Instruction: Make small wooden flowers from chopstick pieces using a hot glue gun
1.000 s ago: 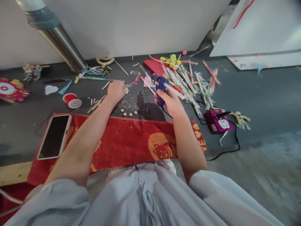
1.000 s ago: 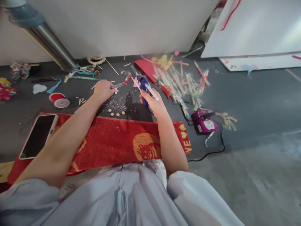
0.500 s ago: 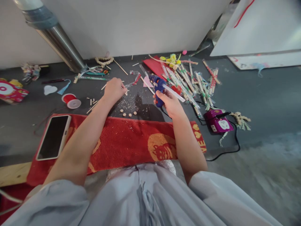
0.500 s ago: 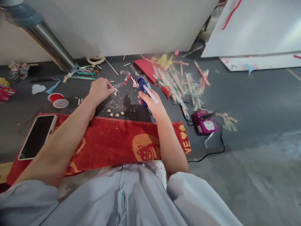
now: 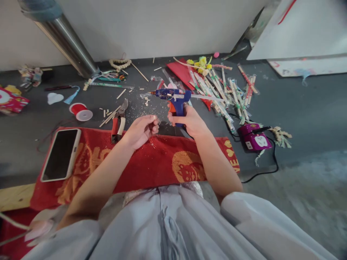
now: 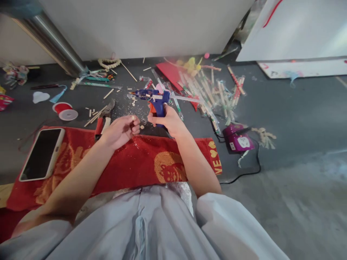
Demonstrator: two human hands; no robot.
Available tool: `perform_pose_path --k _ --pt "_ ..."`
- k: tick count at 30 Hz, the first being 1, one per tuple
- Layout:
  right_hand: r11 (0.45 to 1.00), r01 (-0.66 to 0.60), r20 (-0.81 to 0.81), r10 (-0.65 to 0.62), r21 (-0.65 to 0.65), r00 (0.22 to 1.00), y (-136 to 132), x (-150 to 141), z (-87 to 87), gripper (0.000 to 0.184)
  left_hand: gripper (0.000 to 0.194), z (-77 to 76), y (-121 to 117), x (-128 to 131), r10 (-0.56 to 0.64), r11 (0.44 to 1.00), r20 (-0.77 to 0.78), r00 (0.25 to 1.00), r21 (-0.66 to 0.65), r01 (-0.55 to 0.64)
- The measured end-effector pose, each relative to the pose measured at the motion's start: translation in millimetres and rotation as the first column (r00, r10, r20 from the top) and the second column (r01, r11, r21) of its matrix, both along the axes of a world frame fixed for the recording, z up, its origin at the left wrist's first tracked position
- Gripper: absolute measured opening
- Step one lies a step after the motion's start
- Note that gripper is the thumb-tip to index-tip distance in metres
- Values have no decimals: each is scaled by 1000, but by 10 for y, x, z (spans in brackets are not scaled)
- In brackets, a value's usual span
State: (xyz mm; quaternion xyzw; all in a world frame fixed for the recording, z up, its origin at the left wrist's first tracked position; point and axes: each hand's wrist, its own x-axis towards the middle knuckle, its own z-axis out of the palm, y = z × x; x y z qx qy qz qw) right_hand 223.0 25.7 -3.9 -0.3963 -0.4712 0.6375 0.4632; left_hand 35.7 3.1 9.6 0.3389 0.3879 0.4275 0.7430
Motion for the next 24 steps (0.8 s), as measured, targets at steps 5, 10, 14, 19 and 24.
perform_pose_path --k 5,10,14,19,24 --pt "999 -14 37 13 39 999 -75 -96 30 47 10 -136 -58 66 -24 990 51 998 -137 31" --pt "994 -30 109 18 109 994 -123 -92 44 44 16 -223 -77 109 -43 987 129 991 -150 62" --pt "986 -17 230 -22 168 973 -144 -68 55 47 20 -255 -79 113 -37 986 166 985 -152 63" --pt "986 -8 262 -37 169 964 -149 -101 23 49 19 -255 -82 110 -15 987 179 984 -157 43" --pt "982 -1 254 -48 190 966 -153 -143 -3 48 15 -247 -75 104 3 984 166 986 -176 27"
